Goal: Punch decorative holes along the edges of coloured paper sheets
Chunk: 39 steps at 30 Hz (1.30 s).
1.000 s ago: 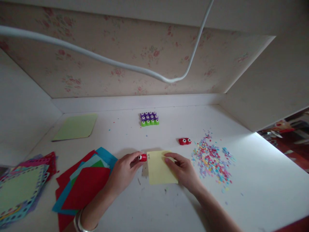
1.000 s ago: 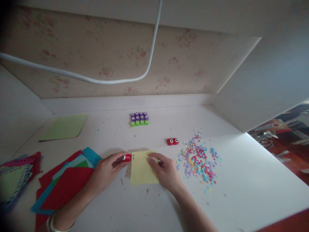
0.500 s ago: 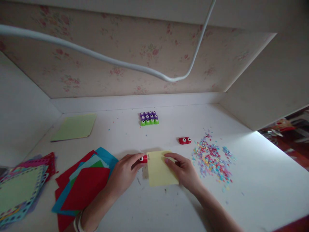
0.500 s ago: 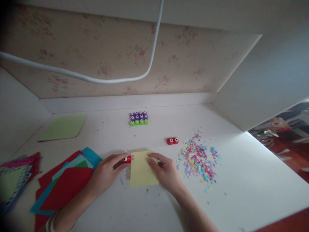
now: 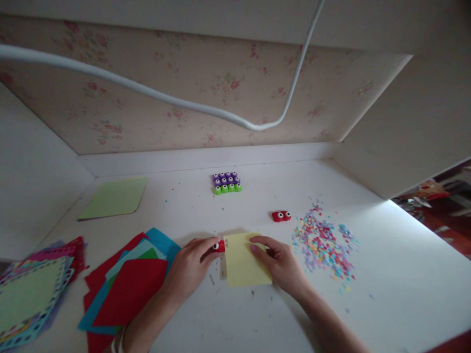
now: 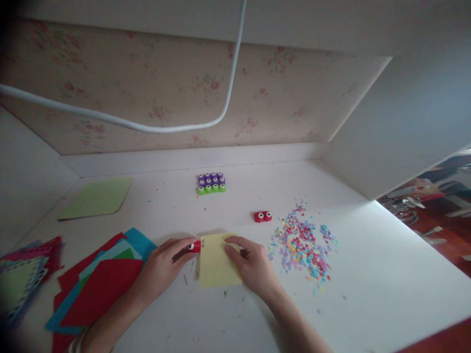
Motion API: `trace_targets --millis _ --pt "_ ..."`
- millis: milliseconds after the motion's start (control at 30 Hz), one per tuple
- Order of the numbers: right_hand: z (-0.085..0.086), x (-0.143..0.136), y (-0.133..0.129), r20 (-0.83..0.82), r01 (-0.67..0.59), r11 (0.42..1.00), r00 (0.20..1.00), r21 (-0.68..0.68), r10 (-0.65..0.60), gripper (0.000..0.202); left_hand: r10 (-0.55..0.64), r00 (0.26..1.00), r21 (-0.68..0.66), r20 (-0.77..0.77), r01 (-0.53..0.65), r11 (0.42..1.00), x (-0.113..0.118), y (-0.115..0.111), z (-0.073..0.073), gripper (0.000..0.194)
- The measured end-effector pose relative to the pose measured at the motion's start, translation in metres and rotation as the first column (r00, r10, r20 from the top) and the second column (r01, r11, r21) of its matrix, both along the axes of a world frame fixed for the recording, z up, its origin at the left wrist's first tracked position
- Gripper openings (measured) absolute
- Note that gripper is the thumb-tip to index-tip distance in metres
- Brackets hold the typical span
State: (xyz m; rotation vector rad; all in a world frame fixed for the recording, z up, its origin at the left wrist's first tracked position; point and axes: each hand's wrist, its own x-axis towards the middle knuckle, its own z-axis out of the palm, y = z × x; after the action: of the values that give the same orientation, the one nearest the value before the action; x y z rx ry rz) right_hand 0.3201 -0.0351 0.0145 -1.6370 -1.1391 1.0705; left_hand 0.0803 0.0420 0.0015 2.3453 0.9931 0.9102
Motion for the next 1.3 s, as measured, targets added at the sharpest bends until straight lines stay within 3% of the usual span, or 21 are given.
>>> trace_targets --millis 300,467,567,700,767,867,1300 --pt "0.005 -0.002 -0.002 0.041 -0.012 0.999 0.999 0.048 0.010 0.041 -0.056 0.998 0.047 -0.024 0.057 0.997 -0.001 0.000 -0.001 0.027" --pt "0.006 -0.003 -0.002 0.189 -0.111 0.992 0.977 0.063 0.097 0.033 -0.065 0.995 0.060 -0.073 0.069 0.996 0.001 -0.001 0.003 0.034" --pt "0.008 -0.004 -0.004 0.357 -0.224 0.961 0.921 0.160 0.155 0.026 -0.044 0.995 0.032 -0.090 0.047 0.998 0.001 -0.003 0.005 0.034" --pt "0.011 0.000 -0.008 0.642 -0.305 0.901 0.765 0.308 0.039 0.029 -0.063 0.992 0.033 -0.110 0.067 0.997 0.001 -0.007 0.007 0.027" --pt "0.011 0.002 -0.008 0.739 -0.372 0.881 0.673 0.291 0.040 0.032 -0.059 0.991 0.045 -0.118 0.064 0.997 0.001 -0.009 0.008 0.025" --pt "0.010 0.003 -0.005 0.797 -0.499 0.838 0.587 0.221 0.139 0.034 -0.060 0.990 0.042 -0.127 0.066 0.997 0.001 -0.011 0.009 0.024" --pt "0.004 0.004 0.000 0.820 -0.540 0.825 0.540 0.165 0.189 0.032 -0.066 0.988 0.033 -0.143 0.072 0.997 0.002 -0.010 0.016 0.020"
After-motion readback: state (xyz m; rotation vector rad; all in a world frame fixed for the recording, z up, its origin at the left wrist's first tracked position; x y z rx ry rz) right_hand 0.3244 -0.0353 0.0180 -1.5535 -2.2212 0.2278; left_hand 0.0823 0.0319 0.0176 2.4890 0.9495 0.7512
